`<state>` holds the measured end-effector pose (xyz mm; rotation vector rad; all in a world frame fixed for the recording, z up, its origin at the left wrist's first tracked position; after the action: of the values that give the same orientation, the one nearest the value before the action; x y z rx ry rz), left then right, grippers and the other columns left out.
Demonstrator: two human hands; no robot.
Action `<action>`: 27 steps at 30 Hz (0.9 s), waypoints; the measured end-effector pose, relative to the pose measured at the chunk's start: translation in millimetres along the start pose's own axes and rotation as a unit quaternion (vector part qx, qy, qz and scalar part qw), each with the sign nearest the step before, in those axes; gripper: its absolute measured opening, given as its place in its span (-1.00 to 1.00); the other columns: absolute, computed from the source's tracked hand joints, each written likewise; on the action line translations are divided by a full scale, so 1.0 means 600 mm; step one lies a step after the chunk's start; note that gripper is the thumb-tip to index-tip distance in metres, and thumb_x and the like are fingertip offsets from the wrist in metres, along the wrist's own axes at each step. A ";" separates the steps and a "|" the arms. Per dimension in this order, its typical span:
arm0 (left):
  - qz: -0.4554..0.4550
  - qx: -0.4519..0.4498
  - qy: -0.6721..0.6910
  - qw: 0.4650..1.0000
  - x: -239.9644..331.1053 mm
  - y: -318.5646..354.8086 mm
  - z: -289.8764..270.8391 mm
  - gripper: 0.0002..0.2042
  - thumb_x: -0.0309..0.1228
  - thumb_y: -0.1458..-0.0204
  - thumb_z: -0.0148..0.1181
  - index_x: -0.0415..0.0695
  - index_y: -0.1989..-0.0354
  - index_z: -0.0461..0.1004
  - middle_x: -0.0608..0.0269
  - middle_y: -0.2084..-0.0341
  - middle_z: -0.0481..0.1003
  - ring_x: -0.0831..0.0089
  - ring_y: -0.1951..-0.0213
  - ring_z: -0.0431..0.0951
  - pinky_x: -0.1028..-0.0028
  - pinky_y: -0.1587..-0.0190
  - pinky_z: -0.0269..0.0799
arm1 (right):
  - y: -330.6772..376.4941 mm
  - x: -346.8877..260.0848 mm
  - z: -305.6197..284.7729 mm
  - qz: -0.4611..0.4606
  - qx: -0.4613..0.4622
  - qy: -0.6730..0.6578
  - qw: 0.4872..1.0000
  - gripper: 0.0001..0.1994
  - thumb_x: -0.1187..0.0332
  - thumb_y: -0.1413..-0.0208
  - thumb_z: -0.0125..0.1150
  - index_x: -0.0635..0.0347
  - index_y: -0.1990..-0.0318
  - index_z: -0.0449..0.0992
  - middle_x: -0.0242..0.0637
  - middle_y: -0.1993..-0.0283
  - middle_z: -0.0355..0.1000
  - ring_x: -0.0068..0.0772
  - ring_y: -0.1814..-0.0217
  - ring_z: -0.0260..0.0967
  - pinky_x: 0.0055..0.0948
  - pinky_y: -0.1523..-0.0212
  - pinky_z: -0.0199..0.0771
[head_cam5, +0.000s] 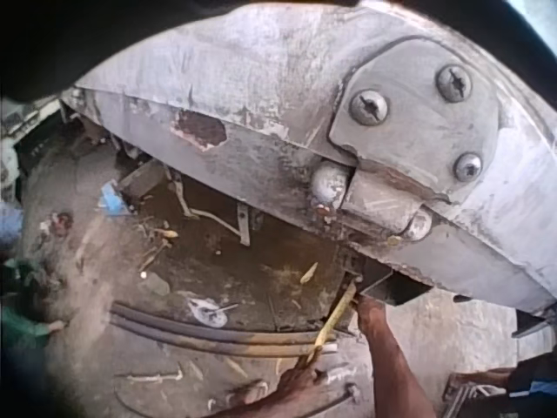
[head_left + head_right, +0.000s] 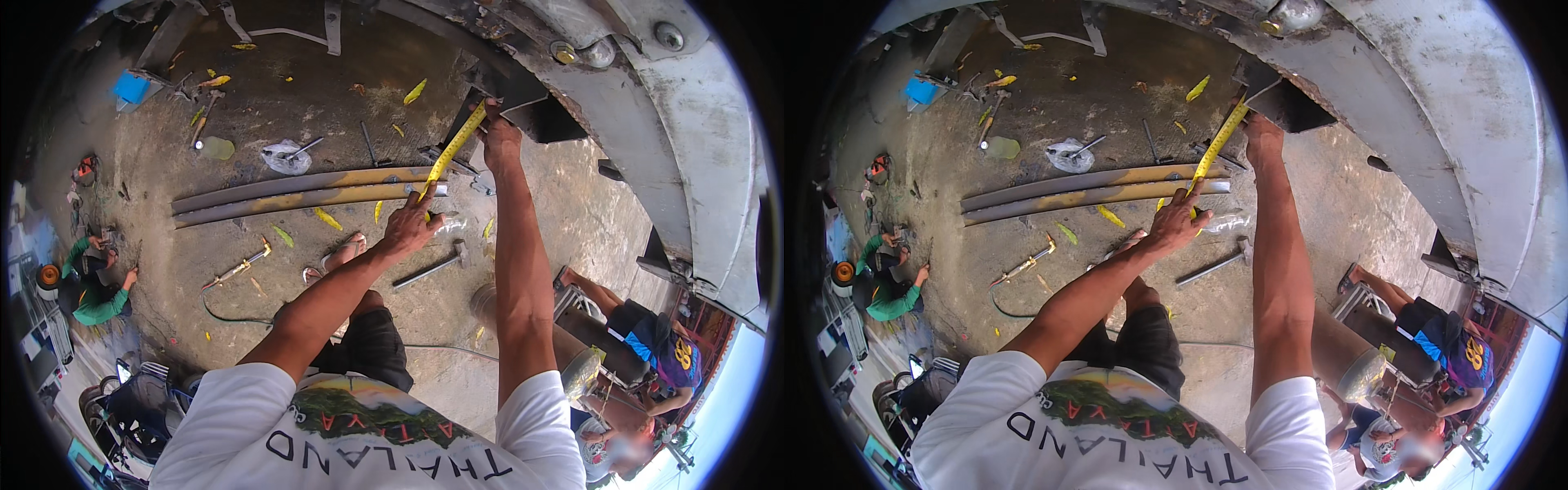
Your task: The person aligns a metal plate onto a vertical metal post, uses a hammer to tap it into position, then secures it with bolts using a wrench. The person also measures the assembly with a tape measure.
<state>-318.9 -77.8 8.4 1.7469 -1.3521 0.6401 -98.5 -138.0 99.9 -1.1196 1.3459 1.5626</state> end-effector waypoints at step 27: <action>-0.150 0.064 0.132 0.978 -0.140 0.513 -0.191 -0.13 0.28 -0.04 0.15 -0.24 -0.29 0.22 -0.30 -0.12 0.40 -0.09 -0.17 0.44 0.16 -0.20 0.35 | 0.684 0.247 0.090 0.389 -0.328 0.016 0.861 -0.27 -0.33 -0.26 -0.09 0.09 -0.30 0.33 -0.24 -0.14 0.47 -0.23 -0.10 0.46 -0.12 -0.15 0.46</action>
<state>-626.8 35.5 94.0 1.8451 -0.8611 0.7693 -537.8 -141.1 88.9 -1.0118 1.4055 2.7599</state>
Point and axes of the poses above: each hand's wrist, its own y-axis away from the middle knuckle, its own z-axis out of the palm, x = y × z, the point moved 1 cm from there along -y, towards the middle knuckle
